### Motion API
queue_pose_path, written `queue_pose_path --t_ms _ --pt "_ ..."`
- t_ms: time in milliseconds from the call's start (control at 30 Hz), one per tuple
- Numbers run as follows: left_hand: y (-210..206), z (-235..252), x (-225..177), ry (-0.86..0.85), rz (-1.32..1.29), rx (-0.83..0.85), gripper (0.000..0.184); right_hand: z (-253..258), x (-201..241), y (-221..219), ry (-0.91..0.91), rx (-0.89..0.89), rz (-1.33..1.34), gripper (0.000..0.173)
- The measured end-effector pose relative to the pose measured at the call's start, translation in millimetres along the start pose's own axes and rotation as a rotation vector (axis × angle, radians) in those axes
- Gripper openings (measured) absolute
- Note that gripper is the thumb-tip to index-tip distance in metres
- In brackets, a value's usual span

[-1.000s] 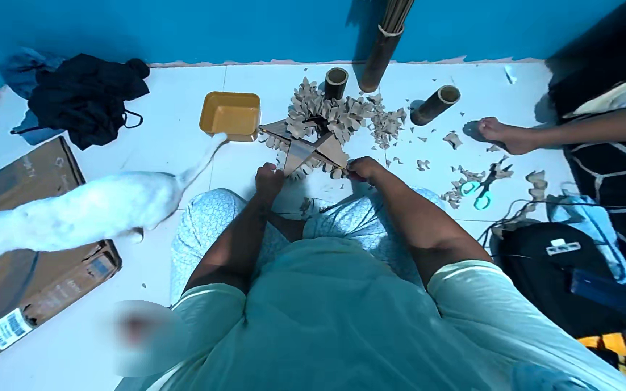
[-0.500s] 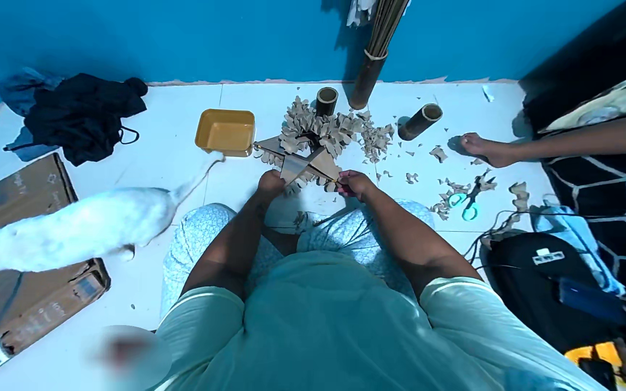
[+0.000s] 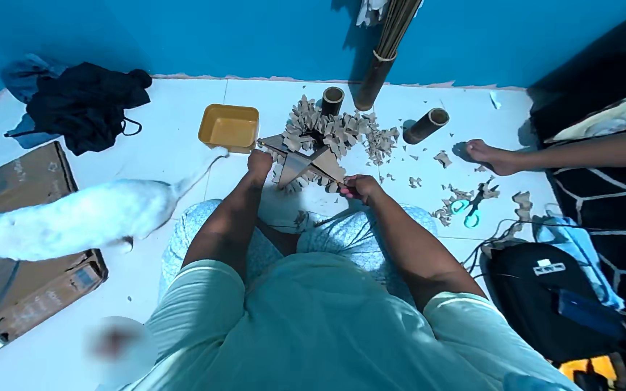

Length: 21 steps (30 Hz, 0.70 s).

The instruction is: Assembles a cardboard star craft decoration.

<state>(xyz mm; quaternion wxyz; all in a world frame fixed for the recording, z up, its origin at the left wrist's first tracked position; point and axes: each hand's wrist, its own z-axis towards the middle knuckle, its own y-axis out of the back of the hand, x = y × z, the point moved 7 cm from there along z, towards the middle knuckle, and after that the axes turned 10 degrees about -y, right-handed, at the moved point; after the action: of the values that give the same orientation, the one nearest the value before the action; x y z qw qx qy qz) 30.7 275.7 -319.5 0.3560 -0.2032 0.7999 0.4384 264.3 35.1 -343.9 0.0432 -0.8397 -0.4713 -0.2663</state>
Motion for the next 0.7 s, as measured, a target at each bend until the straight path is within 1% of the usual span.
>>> queue_pose_path --t_ms 67,200,367,500,633,700 --pt "-3.3 11.1 -1.7 0.016 -0.019 -0.011 0.041 0.4 -1.0 0.6 -0.01 -0.004 -0.007 0.028" --pt "-7.9 29.0 -11.8 -0.052 0.042 -0.054 0.044 2.9 0.3 0.2 -0.017 -0.008 -0.077 0.031" --pt "-7.1 45.2 -7.2 0.058 0.037 -0.118 0.044 5.2 2.5 0.0 -0.014 -0.028 -0.192 0.033" --pt "-2.6 52.4 -6.5 0.086 0.034 -0.099 0.044 3.1 6.3 -1.7 0.03 -0.042 -0.214 0.033" --pt "-4.4 56.4 -2.1 0.136 -0.099 -0.129 0.04 0.3 7.6 0.4 0.1 -0.064 -0.144 0.03" --pt "-4.6 56.1 1.0 0.174 -0.257 -0.19 0.039 -3.0 7.0 2.5 0.124 -0.078 -0.114 0.03"
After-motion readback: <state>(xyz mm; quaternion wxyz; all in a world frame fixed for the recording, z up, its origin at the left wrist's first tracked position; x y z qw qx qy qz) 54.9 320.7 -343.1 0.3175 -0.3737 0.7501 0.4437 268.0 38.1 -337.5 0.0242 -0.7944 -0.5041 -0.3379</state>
